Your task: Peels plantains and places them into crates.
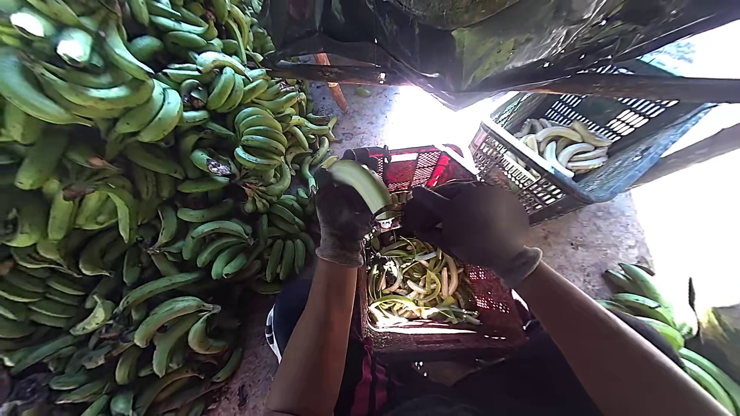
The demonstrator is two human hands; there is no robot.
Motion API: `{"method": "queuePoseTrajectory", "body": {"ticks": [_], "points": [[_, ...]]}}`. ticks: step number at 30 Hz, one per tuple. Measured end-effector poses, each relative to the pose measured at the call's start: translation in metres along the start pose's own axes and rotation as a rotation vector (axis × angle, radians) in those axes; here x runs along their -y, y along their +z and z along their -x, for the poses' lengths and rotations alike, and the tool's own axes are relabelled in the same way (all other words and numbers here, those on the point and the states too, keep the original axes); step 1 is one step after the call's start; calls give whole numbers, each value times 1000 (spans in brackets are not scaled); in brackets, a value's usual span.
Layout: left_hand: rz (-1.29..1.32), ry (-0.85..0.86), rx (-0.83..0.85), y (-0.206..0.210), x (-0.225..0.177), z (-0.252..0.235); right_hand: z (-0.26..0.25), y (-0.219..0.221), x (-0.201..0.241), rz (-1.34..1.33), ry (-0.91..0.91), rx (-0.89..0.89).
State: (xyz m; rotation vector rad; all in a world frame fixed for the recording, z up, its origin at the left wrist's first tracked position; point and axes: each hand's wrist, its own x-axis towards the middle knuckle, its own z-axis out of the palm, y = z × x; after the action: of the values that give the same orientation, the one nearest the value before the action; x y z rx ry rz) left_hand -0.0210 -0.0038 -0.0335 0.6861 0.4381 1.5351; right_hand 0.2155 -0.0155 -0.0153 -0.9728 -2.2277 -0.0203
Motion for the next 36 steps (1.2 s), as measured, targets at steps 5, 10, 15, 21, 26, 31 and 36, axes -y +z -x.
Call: {"method": "queuePoseTrajectory", "body": {"ticks": [5,10,15,21,26,31,36], "points": [[191,-22,20,15,-2,-2,-5,-3,4,50,58,-31],[-90,-1,185,36,7,5,-16,-17,-2,-91,192,48],[-390,-200,-52,39,12,13,-13,-15,-14,-19,166,71],[-1089,-193,100,37,22,19,-19,-23,-24,-174,524,300],[-1020,-462,211,45,27,21,-17,-24,-40,-458,907,475],[-656,-467,-80,30,11,14,-2,-21,-27,-205,325,312],[-314,-456,-64,14,-3,1,14,-15,-19,-23,-77,264]]}}
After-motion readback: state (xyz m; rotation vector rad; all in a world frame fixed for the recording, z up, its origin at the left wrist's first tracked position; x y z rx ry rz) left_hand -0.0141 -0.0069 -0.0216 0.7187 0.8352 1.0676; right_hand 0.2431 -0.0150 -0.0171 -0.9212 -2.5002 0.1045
